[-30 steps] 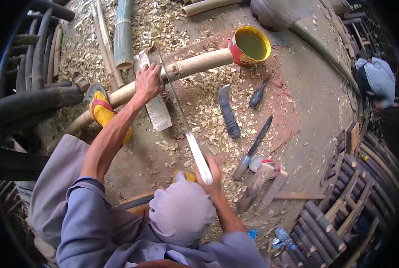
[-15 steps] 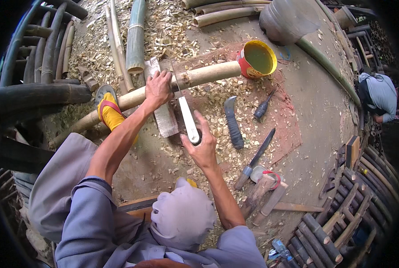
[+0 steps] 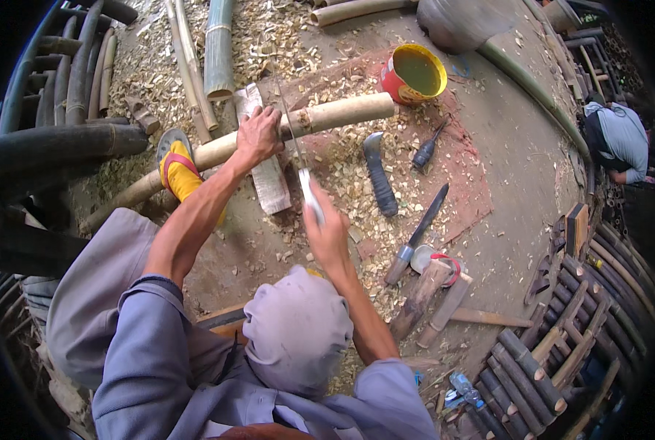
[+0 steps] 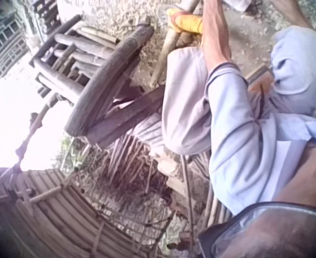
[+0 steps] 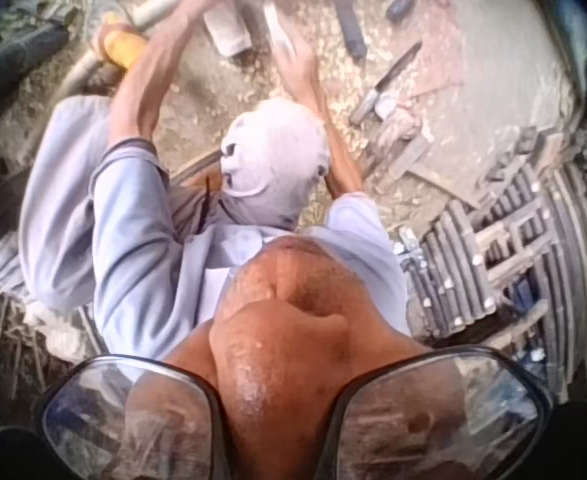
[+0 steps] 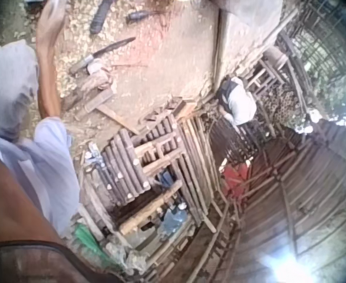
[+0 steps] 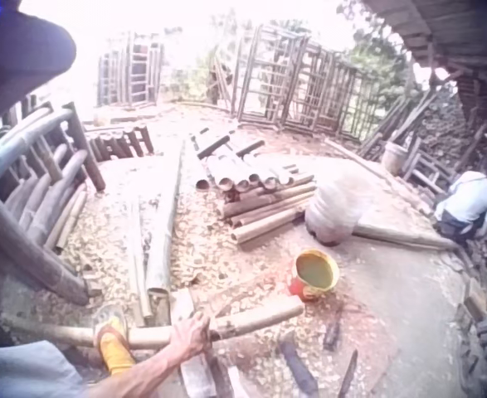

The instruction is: The person selects a bamboo pole and uses a knife to shave and taper one end. They then measure the pole with a tape measure and use a hand saw to cut it into smaller sections. The person repeats the measuring and cutting process on the remaining length of the bamboo.

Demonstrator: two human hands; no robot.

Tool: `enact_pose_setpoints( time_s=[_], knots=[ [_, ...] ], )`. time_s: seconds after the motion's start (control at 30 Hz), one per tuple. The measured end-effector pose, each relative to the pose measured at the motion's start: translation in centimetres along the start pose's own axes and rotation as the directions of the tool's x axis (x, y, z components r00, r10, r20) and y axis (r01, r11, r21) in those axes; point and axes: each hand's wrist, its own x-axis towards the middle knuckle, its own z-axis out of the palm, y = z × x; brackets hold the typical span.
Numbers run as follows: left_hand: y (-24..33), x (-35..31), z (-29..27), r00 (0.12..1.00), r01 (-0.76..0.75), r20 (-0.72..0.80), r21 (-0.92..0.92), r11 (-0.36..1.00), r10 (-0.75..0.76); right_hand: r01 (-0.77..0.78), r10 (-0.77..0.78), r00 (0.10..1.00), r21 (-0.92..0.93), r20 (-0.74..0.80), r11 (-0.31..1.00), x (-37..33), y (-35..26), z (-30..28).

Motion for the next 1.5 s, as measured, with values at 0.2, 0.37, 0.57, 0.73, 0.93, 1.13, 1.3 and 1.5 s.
enact_pose_setpoints(
  time_s=[0.2,0.37,0.57,0.73,0.93,1.13,1.3,1.5],
  knots=[
    [0.3,0.0,0.6,0.998,0.041,-0.045,0.006,0.999,-0.04,-0.236,0.236,0.972,0.149,0.014,0.96,-17.2,7.1,-4.3],
    [1.4,-0.2,0.3,0.996,0.022,-0.091,0.007,1.0,-0.021,0.107,-0.109,0.99,-0.027,-0.092,0.994,-0.8,2.0,0.3],
    [-0.2,-0.5,-0.6,0.998,0.029,-0.054,0.027,0.999,-0.027,0.263,-0.275,0.956,-0.115,-0.1,0.958,-3.4,4.3,0.1],
    [1.1,-0.1,0.7,0.996,0.052,-0.076,0.03,0.998,-0.05,-0.156,0.158,0.987,-0.063,0.015,0.986,-17.9,9.1,-4.8],
    [1.2,0.4,0.9,0.986,-0.002,-0.168,0.042,0.999,0.009,0.104,-0.096,0.99,0.087,-0.1,0.991,3.7,0.6,1.5],
    [-0.5,-0.3,1.0,0.984,0.056,-0.173,0.062,0.997,-0.045,0.016,-0.015,1.0,0.056,-0.01,0.998,-9.4,5.0,-2.7],
    [0.1,-0.2,1.8,0.987,0.049,-0.157,0.071,0.996,-0.037,-0.203,0.202,0.978,0.015,0.05,0.979,-14.3,10.2,-2.8],
    [1.3,0.0,0.6,0.981,-0.002,-0.196,0.046,0.999,0.011,0.17,-0.165,0.977,0.025,-0.138,0.985,4.8,0.7,1.8]
  ],
)
